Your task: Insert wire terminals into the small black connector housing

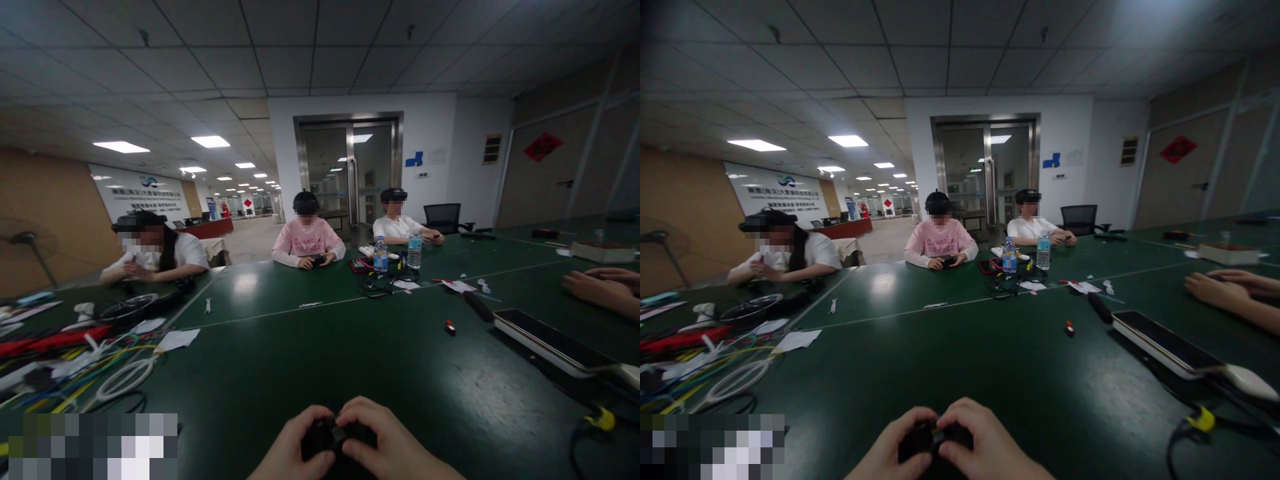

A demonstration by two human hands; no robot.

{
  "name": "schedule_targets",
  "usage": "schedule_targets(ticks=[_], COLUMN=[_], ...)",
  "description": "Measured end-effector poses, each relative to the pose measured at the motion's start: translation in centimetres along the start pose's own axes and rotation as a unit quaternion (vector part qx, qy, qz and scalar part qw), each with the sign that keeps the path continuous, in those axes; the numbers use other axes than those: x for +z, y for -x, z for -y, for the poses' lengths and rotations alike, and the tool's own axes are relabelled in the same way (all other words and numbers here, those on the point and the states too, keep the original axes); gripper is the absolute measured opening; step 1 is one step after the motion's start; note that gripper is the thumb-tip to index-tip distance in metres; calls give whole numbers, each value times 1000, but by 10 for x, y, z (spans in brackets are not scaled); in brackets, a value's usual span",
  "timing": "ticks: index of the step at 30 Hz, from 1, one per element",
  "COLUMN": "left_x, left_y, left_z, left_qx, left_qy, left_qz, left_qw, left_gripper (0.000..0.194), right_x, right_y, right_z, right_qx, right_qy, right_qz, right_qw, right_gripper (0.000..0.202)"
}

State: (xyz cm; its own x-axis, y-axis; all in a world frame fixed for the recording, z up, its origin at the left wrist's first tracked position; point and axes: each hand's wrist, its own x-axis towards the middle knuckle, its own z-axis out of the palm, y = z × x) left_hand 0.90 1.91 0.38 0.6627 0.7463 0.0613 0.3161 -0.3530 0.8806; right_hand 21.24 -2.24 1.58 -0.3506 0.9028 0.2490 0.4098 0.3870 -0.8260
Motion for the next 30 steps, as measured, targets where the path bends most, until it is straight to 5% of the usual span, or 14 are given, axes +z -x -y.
schedule_targets(ticks=[6,20,30], left_x=[1,-1,3], left_y=[2,-3,-8], left_z=[3,11,6], left_qx=[-5,-25,-2], left_qy=[36,90,65], left_qz=[-12,62,28], left_qw=[999,994,998], left_gripper=[39,40,37], right_x=[0,4,4], right_y=[1,-2,-5], right_z=[2,-21,-33], right_qx=[-5,-1,-19], right_qy=[1,14,16], right_qz=[8,40,18], right_qw=[1000,999,1000], right_gripper=[21,22,20])
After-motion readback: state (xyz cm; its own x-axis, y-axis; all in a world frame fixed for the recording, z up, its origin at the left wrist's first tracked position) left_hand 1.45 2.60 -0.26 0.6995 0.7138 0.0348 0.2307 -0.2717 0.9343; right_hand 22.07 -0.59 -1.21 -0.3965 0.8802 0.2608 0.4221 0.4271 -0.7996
